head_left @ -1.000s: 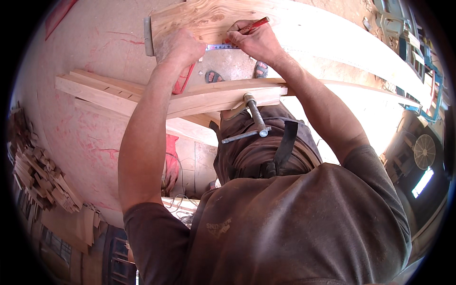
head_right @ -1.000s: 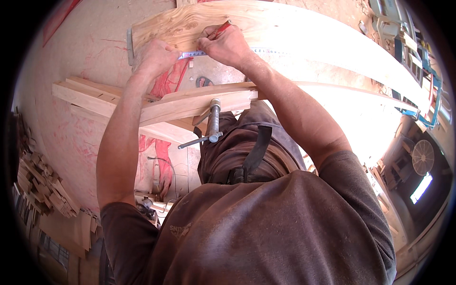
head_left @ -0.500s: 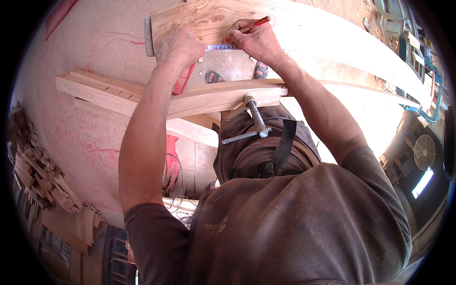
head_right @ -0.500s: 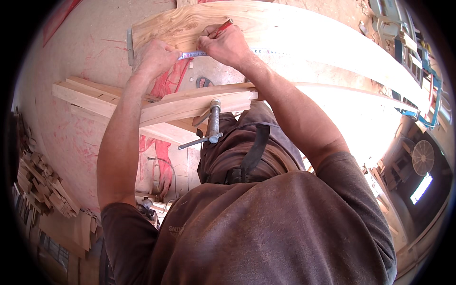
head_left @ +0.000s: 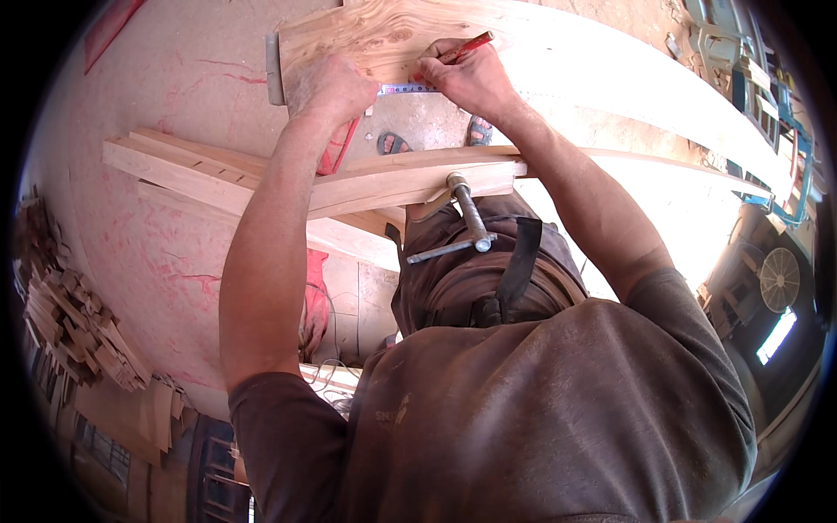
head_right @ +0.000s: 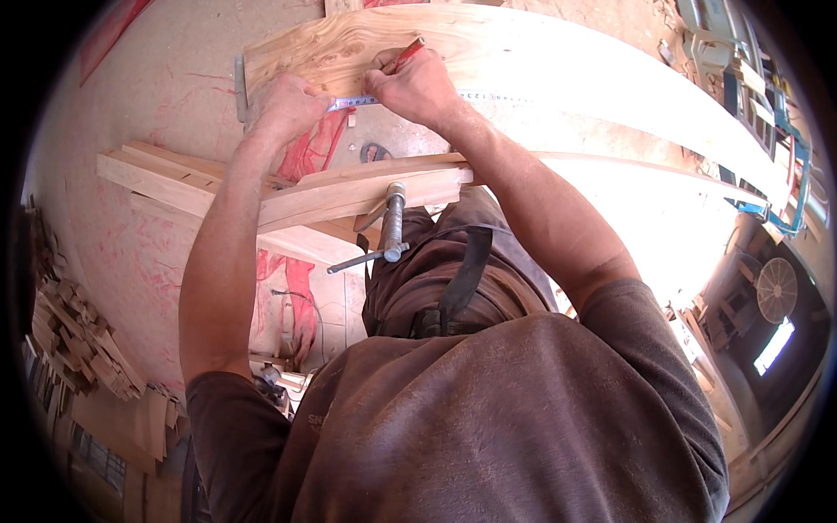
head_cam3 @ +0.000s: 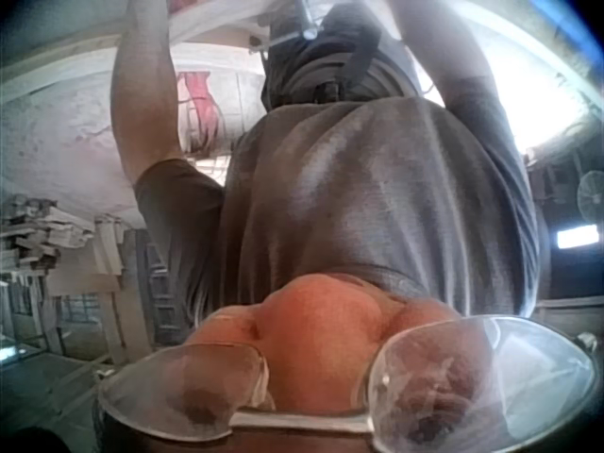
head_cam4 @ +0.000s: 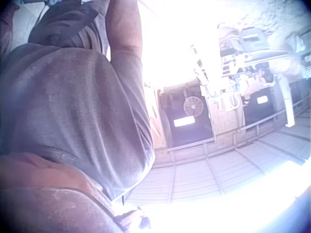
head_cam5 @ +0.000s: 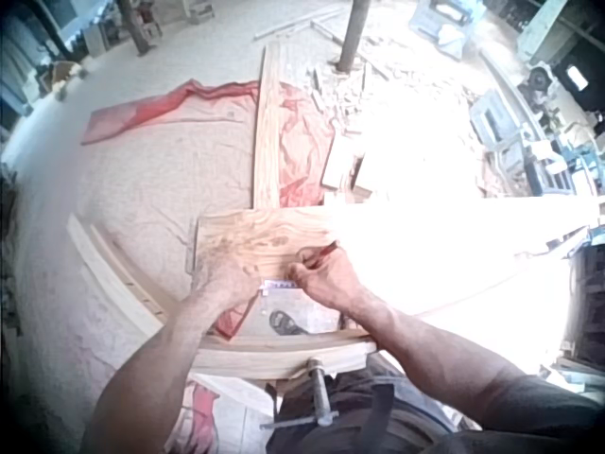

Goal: The person measures a long wooden board with a tape measure, marks it with a pencil, and checks the alignment using a square ruler.

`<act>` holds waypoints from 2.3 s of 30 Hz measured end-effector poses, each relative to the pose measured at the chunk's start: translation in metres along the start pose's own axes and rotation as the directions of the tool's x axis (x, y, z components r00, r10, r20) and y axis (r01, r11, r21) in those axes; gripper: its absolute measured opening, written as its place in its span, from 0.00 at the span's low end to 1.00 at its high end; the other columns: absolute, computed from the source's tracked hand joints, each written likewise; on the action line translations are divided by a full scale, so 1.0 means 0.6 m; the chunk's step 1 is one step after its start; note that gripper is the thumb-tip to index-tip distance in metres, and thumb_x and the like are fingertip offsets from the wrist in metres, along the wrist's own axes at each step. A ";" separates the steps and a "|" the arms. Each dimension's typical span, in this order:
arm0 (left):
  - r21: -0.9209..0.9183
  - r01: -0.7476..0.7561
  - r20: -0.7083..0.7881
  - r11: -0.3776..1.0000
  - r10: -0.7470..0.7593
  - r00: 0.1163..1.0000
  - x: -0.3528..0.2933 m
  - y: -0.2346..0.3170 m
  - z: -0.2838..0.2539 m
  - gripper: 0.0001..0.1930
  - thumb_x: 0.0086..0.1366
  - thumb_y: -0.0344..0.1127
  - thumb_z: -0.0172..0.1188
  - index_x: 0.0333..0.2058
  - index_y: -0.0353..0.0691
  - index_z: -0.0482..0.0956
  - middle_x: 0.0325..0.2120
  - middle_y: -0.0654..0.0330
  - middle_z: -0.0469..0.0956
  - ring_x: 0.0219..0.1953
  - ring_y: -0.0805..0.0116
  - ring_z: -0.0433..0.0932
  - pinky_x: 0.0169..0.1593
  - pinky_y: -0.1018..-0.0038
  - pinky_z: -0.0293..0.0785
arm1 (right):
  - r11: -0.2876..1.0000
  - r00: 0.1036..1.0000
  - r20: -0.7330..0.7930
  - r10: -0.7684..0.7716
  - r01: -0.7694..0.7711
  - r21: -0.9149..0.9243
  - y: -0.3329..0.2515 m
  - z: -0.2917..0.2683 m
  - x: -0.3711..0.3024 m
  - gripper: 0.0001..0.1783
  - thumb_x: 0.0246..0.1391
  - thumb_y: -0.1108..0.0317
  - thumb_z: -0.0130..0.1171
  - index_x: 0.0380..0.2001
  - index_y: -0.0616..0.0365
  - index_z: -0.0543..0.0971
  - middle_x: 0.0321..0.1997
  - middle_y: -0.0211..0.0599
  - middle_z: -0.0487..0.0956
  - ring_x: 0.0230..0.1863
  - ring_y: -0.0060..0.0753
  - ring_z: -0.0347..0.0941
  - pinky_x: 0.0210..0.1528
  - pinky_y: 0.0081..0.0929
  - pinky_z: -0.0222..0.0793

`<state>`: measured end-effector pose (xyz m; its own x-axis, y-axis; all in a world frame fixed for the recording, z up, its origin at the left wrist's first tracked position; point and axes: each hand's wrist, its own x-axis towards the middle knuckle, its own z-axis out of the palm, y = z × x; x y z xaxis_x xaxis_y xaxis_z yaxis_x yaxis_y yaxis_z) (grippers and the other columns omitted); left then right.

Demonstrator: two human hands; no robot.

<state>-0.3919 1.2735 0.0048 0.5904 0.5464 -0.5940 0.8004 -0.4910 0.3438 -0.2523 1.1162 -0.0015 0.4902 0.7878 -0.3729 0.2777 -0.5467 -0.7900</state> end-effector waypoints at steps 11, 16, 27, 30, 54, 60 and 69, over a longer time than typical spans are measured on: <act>0.013 0.005 0.024 1.000 -0.006 1.000 -0.002 0.000 -0.003 0.13 0.56 0.48 0.66 0.27 0.45 0.88 0.22 0.56 0.83 0.28 0.63 0.82 0.36 0.65 0.76 | 0.999 1.000 -0.031 0.000 0.001 0.035 -0.007 -0.002 0.000 0.11 0.62 0.64 0.61 0.31 0.61 0.84 0.28 0.33 0.85 0.31 0.20 0.81 0.35 0.23 0.77; 0.021 -0.006 0.021 1.000 0.006 1.000 0.003 -0.003 0.001 0.14 0.56 0.48 0.67 0.25 0.44 0.88 0.20 0.57 0.82 0.26 0.64 0.81 0.34 0.65 0.76 | 1.000 0.999 -0.022 0.024 -0.024 0.018 -0.004 -0.004 0.002 0.11 0.62 0.64 0.62 0.31 0.60 0.85 0.28 0.33 0.85 0.31 0.20 0.80 0.36 0.22 0.77; -0.082 -0.017 0.011 0.997 0.018 1.000 0.031 -0.024 0.024 0.14 0.56 0.45 0.69 0.23 0.39 0.86 0.18 0.56 0.81 0.21 0.66 0.80 0.28 0.67 0.75 | 0.905 0.950 -0.236 0.207 -0.094 0.415 0.008 -0.102 -0.069 0.12 0.63 0.64 0.62 0.34 0.64 0.84 0.30 0.38 0.84 0.29 0.22 0.78 0.35 0.22 0.75; 0.008 -0.038 -0.009 0.999 0.038 0.999 0.033 -0.022 0.024 0.14 0.56 0.45 0.69 0.23 0.39 0.86 0.19 0.55 0.82 0.23 0.64 0.81 0.30 0.65 0.76 | 0.891 0.923 -0.308 0.232 -0.074 0.447 0.039 -0.144 -0.122 0.11 0.61 0.65 0.62 0.31 0.63 0.83 0.29 0.38 0.85 0.28 0.22 0.79 0.34 0.21 0.75; -0.063 0.031 0.051 0.998 -0.027 0.998 0.016 -0.019 0.010 0.16 0.53 0.48 0.72 0.27 0.40 0.88 0.23 0.51 0.84 0.28 0.60 0.83 0.34 0.65 0.77 | 0.886 0.807 -0.540 0.240 0.045 0.462 0.174 -0.306 -0.351 0.11 0.64 0.67 0.61 0.40 0.66 0.82 0.33 0.37 0.84 0.36 0.23 0.79 0.41 0.22 0.76; 0.063 0.052 0.015 0.997 -0.053 0.998 0.024 -0.017 0.012 0.16 0.52 0.49 0.73 0.28 0.41 0.89 0.25 0.55 0.85 0.30 0.61 0.84 0.39 0.68 0.79 | 0.893 0.794 -0.560 0.237 0.049 0.447 0.205 -0.326 -0.398 0.14 0.65 0.64 0.62 0.42 0.67 0.81 0.33 0.36 0.83 0.35 0.23 0.78 0.40 0.21 0.73; 0.278 -0.043 0.129 0.959 0.006 0.992 0.053 -0.025 0.023 0.20 0.58 0.56 0.61 0.33 0.47 0.89 0.29 0.56 0.86 0.33 0.62 0.85 0.39 0.65 0.79 | 0.897 0.615 -0.709 0.347 0.004 0.442 0.199 -0.271 -0.497 0.15 0.64 0.62 0.62 0.41 0.67 0.82 0.33 0.38 0.84 0.34 0.25 0.79 0.39 0.23 0.75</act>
<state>-0.3864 1.2890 -0.0292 0.5771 0.4508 -0.6810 0.7140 -0.6833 0.1526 -0.2310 0.7702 0.0945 0.9830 0.0937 -0.1581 -0.1142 -0.3622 -0.9251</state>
